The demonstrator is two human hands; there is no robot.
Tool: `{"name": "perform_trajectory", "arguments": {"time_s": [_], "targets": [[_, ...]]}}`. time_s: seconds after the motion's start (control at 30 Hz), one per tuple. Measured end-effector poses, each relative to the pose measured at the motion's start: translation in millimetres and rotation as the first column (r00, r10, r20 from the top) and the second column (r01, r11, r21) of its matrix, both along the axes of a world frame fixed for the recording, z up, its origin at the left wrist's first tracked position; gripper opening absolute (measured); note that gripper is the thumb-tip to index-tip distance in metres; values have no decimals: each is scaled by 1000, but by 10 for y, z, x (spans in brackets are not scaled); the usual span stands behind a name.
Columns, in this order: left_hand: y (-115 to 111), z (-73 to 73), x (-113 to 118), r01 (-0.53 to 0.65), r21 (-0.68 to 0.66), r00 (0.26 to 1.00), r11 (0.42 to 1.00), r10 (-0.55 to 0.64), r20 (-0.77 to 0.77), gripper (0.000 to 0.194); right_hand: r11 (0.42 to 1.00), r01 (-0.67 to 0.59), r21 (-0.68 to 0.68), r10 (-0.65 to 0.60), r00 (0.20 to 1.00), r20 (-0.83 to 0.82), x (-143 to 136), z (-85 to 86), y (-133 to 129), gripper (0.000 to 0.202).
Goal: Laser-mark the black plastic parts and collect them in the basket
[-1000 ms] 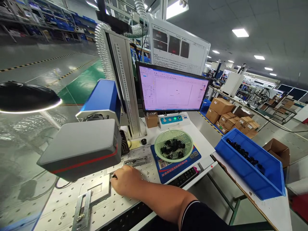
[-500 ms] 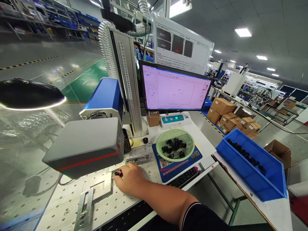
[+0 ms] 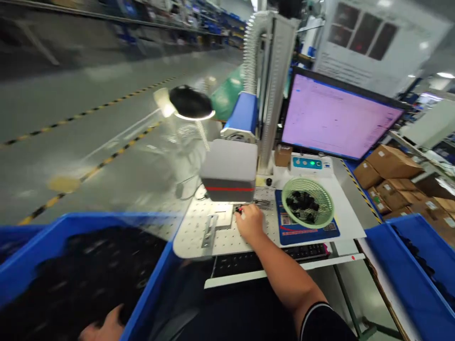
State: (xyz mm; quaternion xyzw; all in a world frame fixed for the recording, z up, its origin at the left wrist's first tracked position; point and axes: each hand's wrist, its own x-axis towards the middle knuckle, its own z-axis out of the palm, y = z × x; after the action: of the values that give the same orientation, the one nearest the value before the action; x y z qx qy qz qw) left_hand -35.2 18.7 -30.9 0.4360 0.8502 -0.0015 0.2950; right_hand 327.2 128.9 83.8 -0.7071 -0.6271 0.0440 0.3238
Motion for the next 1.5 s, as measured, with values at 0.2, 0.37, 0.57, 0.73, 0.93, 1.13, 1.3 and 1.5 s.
{"name": "perform_trajectory", "arguments": {"time_s": [0.2, 0.37, 0.57, 0.73, 0.93, 1.13, 1.3, 1.5], "targets": [[-16, -286, -179, -71, 59, 994, 996, 65, 89, 74, 998, -34, 45, 35, 999, -26, 14, -59, -7, 13], [-4, -319, -172, -58, 33, 995, 998, 55, 88, 79, 999, -28, 16, 28, 999, -19, 16, -64, -16, 12], [-16, -248, -149, -49, 7, 995, 999, 48, 89, 81, 999, -40, -2, 40, 999, -2, 28, -72, -12, 15], [-28, -252, -168, -20, 20, 996, 1000, 18, 92, 80, 999, -47, -12, 47, 999, -17, 28, -59, -11, 14], [-18, -267, -191, -16, 33, 998, 999, 14, 67, 75, 999, -43, -20, 43, 999, -15, 28, -76, -5, 16], [-15, -251, -179, -32, 42, 997, 999, 29, 67, 74, 999, -47, -15, 47, 999, -8, 34, -88, -6, 16], [-10, -236, -184, -17, 19, 996, 1000, 15, 83, 78, 999, -49, -17, 49, 999, -17, 30, -58, -12, 17], [-11, -370, -234, -14, 19, 998, 1000, 12, 64, 74, 997, -73, -1, 73, 997, -39, 69, -19, -201, 27]]}}
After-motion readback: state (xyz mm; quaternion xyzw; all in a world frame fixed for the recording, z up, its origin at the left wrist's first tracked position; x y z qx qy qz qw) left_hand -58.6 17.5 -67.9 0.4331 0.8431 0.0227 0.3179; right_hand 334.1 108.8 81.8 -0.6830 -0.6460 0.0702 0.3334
